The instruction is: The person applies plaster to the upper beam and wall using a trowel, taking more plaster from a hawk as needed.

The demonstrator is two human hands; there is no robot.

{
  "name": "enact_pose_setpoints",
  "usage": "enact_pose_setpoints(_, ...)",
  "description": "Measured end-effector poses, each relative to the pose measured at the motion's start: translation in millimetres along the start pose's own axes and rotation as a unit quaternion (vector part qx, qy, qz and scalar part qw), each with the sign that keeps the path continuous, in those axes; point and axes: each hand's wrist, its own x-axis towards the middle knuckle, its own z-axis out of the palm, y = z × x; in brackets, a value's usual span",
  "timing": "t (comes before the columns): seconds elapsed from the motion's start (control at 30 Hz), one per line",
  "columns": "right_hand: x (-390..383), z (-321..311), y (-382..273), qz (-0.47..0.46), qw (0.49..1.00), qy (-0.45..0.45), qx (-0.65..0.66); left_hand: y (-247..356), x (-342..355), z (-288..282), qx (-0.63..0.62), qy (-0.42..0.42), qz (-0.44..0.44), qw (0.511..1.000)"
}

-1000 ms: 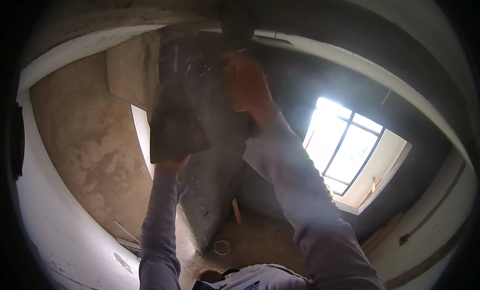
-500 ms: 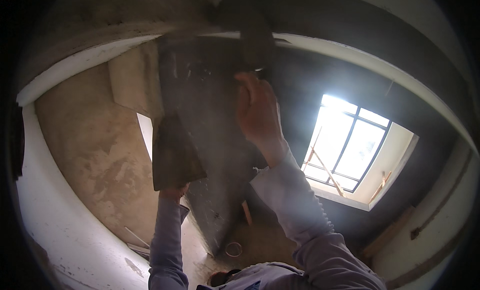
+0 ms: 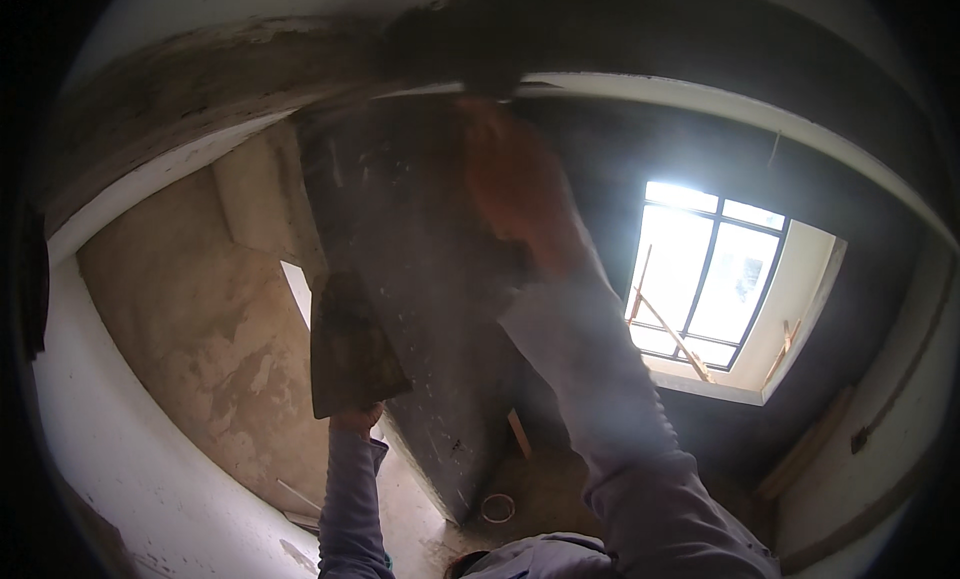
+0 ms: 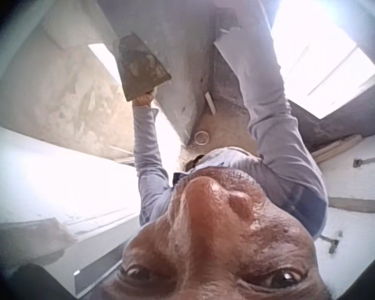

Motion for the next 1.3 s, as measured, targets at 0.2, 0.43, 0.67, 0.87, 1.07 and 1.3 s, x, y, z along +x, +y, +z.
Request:
enact_pose_setpoints(0.2,-43,-15,-7,-0.119,0.982,0.028,-0.141,-16,-8,-25,0.113,-0.007,0.039,0.993)
enact_pose_setpoints(0.43,-6,41,0,-0.018,0.997,-0.054,-0.048,-30,-5,4,0.103,-0.013,0.027,0.994)
enact_pose_setpoints(0.67,-38,-44,19,-0.112,0.976,0.015,-0.184,-63,-4,4,-0.036,-0.036,-0.059,0.997)
enact_pose_setpoints(0.87,-84,-151,7,-0.006,0.990,0.021,-0.142,-93,-16,27,-0.062,-0.049,-0.043,0.996)
enact_pose_setpoints(1.07,-178,-219,12,-0.057,0.977,-0.087,-0.184,-118,-12,44,0.223,-0.044,0.026,0.973)
enact_pose_setpoints(1.3,-217,-231,37,0.007,0.943,-0.310,-0.125,-127,-46,71,0.243,-0.023,0.031,0.969)
